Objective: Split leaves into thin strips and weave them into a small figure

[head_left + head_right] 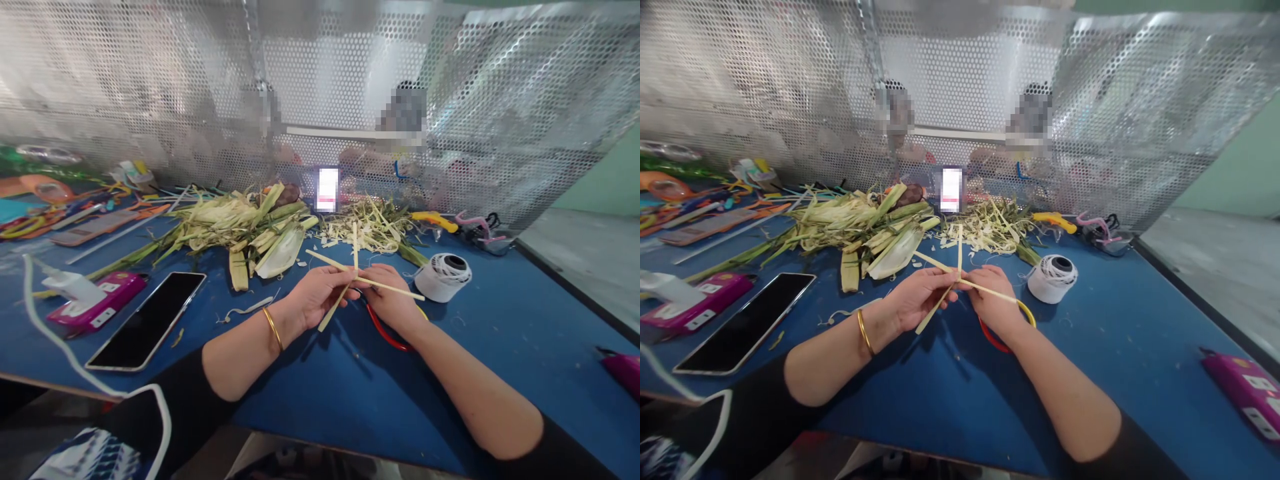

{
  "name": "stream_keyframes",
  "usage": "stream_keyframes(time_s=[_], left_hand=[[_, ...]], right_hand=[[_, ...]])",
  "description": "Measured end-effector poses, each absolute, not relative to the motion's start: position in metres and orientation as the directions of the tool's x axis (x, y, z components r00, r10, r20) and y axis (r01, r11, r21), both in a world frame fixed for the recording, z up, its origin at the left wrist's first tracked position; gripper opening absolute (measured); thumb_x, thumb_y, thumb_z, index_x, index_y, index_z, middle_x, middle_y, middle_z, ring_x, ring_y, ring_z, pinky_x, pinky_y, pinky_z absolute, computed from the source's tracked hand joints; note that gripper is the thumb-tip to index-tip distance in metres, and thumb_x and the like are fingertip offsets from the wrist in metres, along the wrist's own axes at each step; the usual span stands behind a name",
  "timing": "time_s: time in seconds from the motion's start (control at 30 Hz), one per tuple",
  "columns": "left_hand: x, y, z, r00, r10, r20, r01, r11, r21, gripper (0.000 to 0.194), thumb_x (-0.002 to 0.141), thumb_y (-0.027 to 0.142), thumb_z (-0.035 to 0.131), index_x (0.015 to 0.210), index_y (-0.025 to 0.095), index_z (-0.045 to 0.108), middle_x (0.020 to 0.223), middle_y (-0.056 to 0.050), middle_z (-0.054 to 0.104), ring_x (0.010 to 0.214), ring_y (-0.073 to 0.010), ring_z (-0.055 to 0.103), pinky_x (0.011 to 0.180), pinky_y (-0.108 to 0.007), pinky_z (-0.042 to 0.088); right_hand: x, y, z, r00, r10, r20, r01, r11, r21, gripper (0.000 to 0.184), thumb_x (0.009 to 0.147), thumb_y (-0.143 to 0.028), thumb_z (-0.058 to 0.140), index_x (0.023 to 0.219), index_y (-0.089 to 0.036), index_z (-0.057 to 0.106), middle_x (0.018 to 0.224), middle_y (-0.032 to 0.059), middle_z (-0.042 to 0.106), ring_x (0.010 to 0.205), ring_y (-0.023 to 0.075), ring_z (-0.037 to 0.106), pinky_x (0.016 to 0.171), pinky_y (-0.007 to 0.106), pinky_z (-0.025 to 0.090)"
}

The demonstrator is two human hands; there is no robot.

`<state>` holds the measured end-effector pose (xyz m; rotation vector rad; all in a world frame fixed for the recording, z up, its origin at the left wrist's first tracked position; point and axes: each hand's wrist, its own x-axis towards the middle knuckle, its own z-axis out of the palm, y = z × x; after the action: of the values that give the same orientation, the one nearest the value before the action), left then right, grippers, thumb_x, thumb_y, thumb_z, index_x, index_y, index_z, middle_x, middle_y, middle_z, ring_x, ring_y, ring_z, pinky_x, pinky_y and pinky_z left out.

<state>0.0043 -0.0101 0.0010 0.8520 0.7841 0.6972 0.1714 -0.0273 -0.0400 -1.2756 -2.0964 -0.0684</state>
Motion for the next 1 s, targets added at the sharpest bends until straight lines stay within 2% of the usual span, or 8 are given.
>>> stream_keyframes(time_s=[0.13,0.2,0.27,0.37,0.5,0.6,0.8,1.0], left_hand=[[0.004,-0.006,-0.001,0.339,0.902,-0.268,-0.189,0.344,0.920,0.008,0.079,0.019,0.067,0.080,0.011,0.069,0.078,-0.008,0.072,0.047,-0.0061,0.058,0.042,-0.016,0.040],[0.003,-0.003,0.000,0.260,0.920,-0.292,-0.201,0.348,0.916,0.010,0.079,0.021,0.067,0.079,0.012,0.068,0.082,-0.008,0.072,0.050,-0.0064,0.059,0.044,-0.016,0.040],[0.002,0.000,0.001,0.241,0.916,-0.322,-0.213,0.373,0.903,0.011,0.080,0.022,0.066,0.079,0.011,0.067,0.084,-0.008,0.072,0.052,-0.0070,0.060,0.045,-0.017,0.041],[0.001,0.002,0.002,0.239,0.916,-0.321,-0.198,0.370,0.908,0.013,0.078,0.023,0.067,0.078,0.010,0.067,0.083,-0.008,0.071,0.051,-0.0065,0.058,0.043,-0.017,0.038],[0.002,0.004,-0.001,0.179,0.954,-0.239,-0.167,0.269,0.948,0.010,0.079,0.021,0.065,0.077,0.011,0.066,0.082,-0.007,0.071,0.045,-0.0046,0.054,0.039,-0.017,0.034],[0.002,0.003,-0.002,0.235,0.949,-0.212,-0.099,0.240,0.966,0.009,0.078,0.019,0.064,0.073,0.011,0.065,0.077,-0.007,0.071,0.043,-0.0055,0.053,0.038,-0.017,0.034],[0.003,-0.014,0.004,0.546,0.811,-0.210,0.194,0.121,0.973,0.025,0.082,0.032,0.059,0.066,0.012,0.064,0.070,-0.007,0.070,0.043,-0.0087,0.056,0.039,-0.019,0.036],[0.006,-0.028,0.004,0.617,0.770,-0.165,0.442,-0.165,0.882,0.032,0.079,0.033,0.060,0.052,0.016,0.062,0.045,0.001,0.058,0.038,-0.0083,0.053,0.041,-0.016,0.035]], right_hand=[[0.178,-0.026,-0.029,-0.164,0.825,0.541,0.787,0.440,-0.433,0.030,0.082,-0.013,0.053,0.111,-0.021,0.059,0.104,0.0080,0.069,0.098,0.0225,0.063,0.086,0.039,0.047],[0.180,-0.029,-0.021,-0.136,0.845,0.517,0.753,0.427,-0.501,0.041,0.079,-0.016,0.058,0.120,-0.022,0.053,0.098,0.0057,0.070,0.091,0.0214,0.065,0.083,0.037,0.049],[0.179,-0.034,-0.016,-0.164,0.840,0.517,0.731,0.455,-0.508,0.038,0.080,-0.022,0.062,0.117,-0.022,0.053,0.089,0.0031,0.070,0.083,0.0204,0.066,0.078,0.036,0.050],[0.172,-0.041,-0.014,-0.202,0.753,0.626,0.757,0.526,-0.388,0.012,0.087,-0.027,0.057,0.096,-0.023,0.063,0.082,0.0034,0.071,0.081,0.0202,0.065,0.075,0.034,0.050],[0.163,-0.050,-0.013,-0.381,0.623,0.683,0.730,0.656,-0.191,0.015,0.091,-0.023,0.050,0.087,-0.022,0.065,0.079,0.0027,0.072,0.074,0.0176,0.063,0.078,0.034,0.049],[0.162,-0.055,-0.004,-0.407,0.605,0.684,0.711,0.680,-0.178,0.016,0.091,-0.024,0.049,0.089,-0.022,0.065,0.080,0.0023,0.072,0.071,0.0168,0.063,0.081,0.036,0.047],[0.167,-0.053,0.008,-0.070,0.770,0.634,0.761,0.452,-0.466,0.021,0.089,-0.035,0.052,0.088,-0.021,0.068,0.085,0.0056,0.069,0.080,0.0198,0.064,0.072,0.034,0.047],[0.165,-0.045,-0.002,-0.050,0.934,0.354,0.671,0.294,-0.681,0.020,0.082,-0.037,0.058,0.078,-0.020,0.067,0.071,0.0015,0.065,0.066,0.0156,0.058,0.059,0.027,0.043]])
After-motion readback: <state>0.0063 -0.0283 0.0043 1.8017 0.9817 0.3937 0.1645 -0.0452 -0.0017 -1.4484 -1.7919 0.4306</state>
